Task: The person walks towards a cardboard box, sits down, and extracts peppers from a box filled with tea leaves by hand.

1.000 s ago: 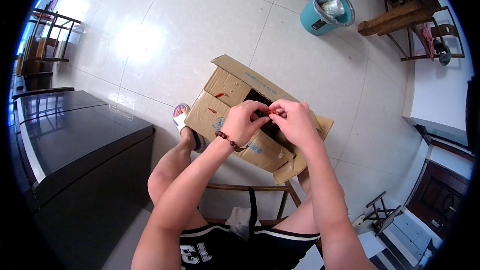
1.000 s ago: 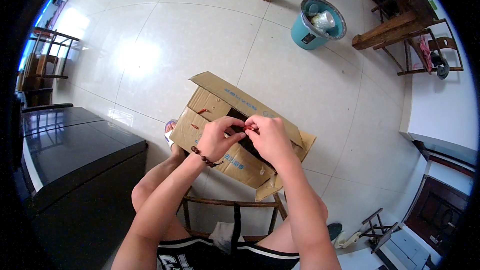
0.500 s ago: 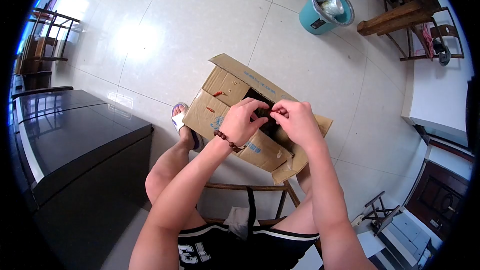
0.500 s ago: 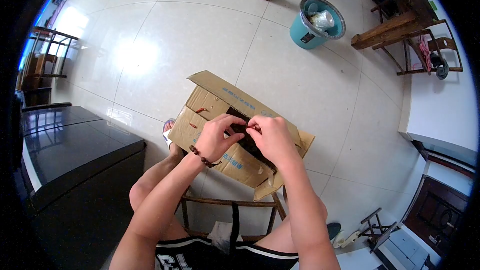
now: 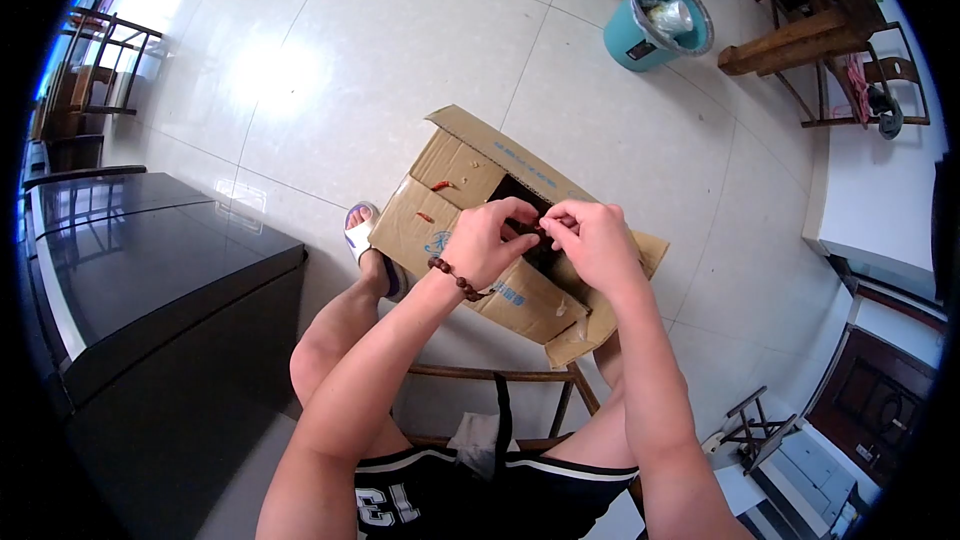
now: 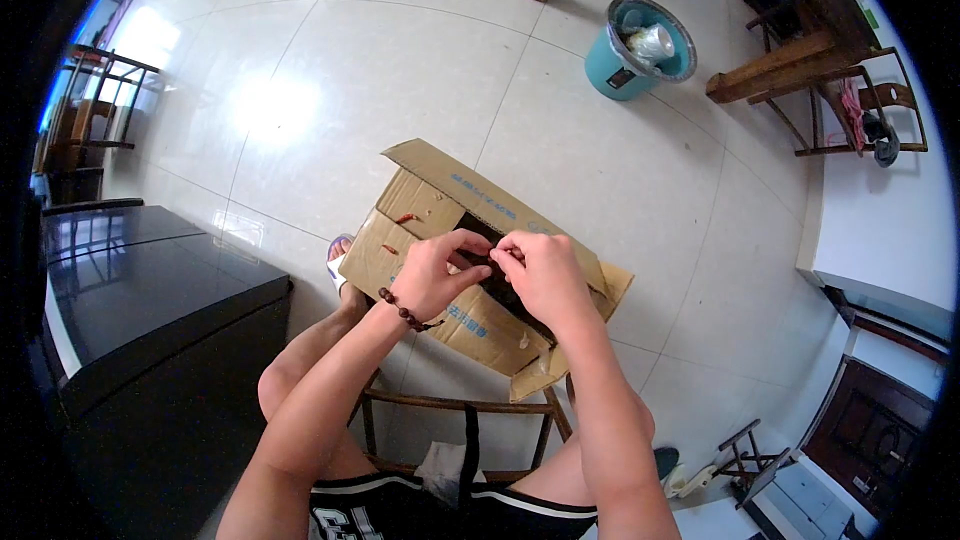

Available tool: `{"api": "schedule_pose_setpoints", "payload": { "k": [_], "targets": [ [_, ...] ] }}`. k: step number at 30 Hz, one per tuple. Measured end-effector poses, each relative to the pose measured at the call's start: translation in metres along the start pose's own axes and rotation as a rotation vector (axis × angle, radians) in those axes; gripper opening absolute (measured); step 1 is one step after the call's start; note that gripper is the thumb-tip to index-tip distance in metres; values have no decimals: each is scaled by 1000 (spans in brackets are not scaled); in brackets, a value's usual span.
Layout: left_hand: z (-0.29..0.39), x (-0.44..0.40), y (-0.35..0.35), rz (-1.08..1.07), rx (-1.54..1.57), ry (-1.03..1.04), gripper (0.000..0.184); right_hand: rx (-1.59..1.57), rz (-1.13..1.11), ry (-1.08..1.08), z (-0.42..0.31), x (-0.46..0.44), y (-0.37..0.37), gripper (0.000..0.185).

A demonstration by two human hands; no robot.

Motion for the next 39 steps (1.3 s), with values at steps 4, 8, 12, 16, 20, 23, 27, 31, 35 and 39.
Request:
{"api": "schedule_pose_setpoints", "payload": {
  "k": [4,8,12,16,20,23,27,31,35,39],
  "targets": [
    [-10,1,-4,0,-216,-7,31,34,58,-71,1,0,0,15],
    [-13,-2,-3,-20,-201,-71,30,73,74,-81,2,1,0,17],
    [-6,-1,-2,21,-204,35,31,-31,24,-4,-1,2,-3,16],
    [-8,-1,2,25,68,-104,28,-139,38,-3,2,1,-2,16],
    [-22,-3,5,21,423,-223,23,-189,1,17,1,1,-1,17],
    [-20,-2,5,22,433,-190,20,-206,-34,-1,2,3,0,18],
    [-17,-3,5,18,414,-175,20,-271,-102,-5,-2,6,-3,19],
    [-7,-2,3,31,368,-92,19,-301,-133,19,3,8,-3,19],
    [3,-1,2,54,337,-1,17,-310,-122,-61,4,10,-6,19],
    [18,0,-1,57,232,136,17,-378,-123,-38,5,9,-6,19]
  ]
}}
Point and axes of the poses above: each hand's wrist, its own x-axis away from the middle knuckle, its own y-axis out of the palm, z = x × y, the point moved 8 cm from there along -x, towards the middle knuckle, and after that the axes turned 13 degrees about x, right-handed, at the moved point
